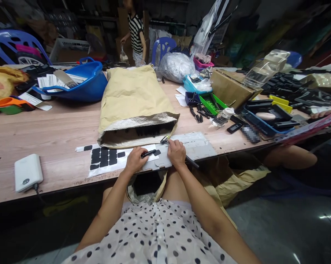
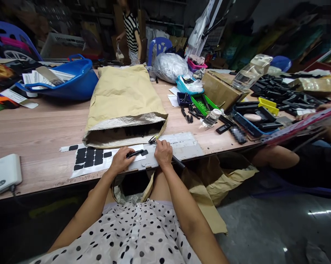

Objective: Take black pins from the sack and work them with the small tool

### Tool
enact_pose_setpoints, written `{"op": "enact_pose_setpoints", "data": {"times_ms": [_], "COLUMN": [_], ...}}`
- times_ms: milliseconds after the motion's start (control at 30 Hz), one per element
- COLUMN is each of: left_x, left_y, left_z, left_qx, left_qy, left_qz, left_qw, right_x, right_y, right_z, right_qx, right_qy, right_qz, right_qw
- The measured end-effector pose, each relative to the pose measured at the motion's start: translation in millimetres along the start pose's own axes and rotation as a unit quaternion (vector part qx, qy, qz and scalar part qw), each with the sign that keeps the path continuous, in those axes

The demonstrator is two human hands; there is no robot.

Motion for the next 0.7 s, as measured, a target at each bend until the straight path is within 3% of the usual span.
{"op": "enact_pose_setpoints", "data": {"times_ms": [233, 500, 700], "left_x": [0, 1, 1], "left_y": [-1.9, -5.9, -5.3], "left_z": [-9, -14, -14], "left_qx": [-0.030, -0.044, -0.046], "left_qy": [0.005, 0.018, 0.017], "left_qz": [0.015, -0.006, -0.012], "left_qw": [0.999, 0.999, 0.999], "right_x": [-2, 0, 1], "right_y": [0, 0, 11], "right_z": [3, 6, 4], "right_qx": [0.009, 0.019, 0.087], "right_qy": [0.006, 0.003, -0.012], "right_qz": [0.002, -0.001, -0.004], "right_qw": [1.000, 1.000, 0.996]}}
Point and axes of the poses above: each hand's wrist, its own x-axis towards the middle knuckle, its own y-axis out of the back of the hand, z = x × y, the point moved 7 cm from there along x, towards the middle knuckle, and after that the axes turned 1 degree about z, right-handed, at the moved point
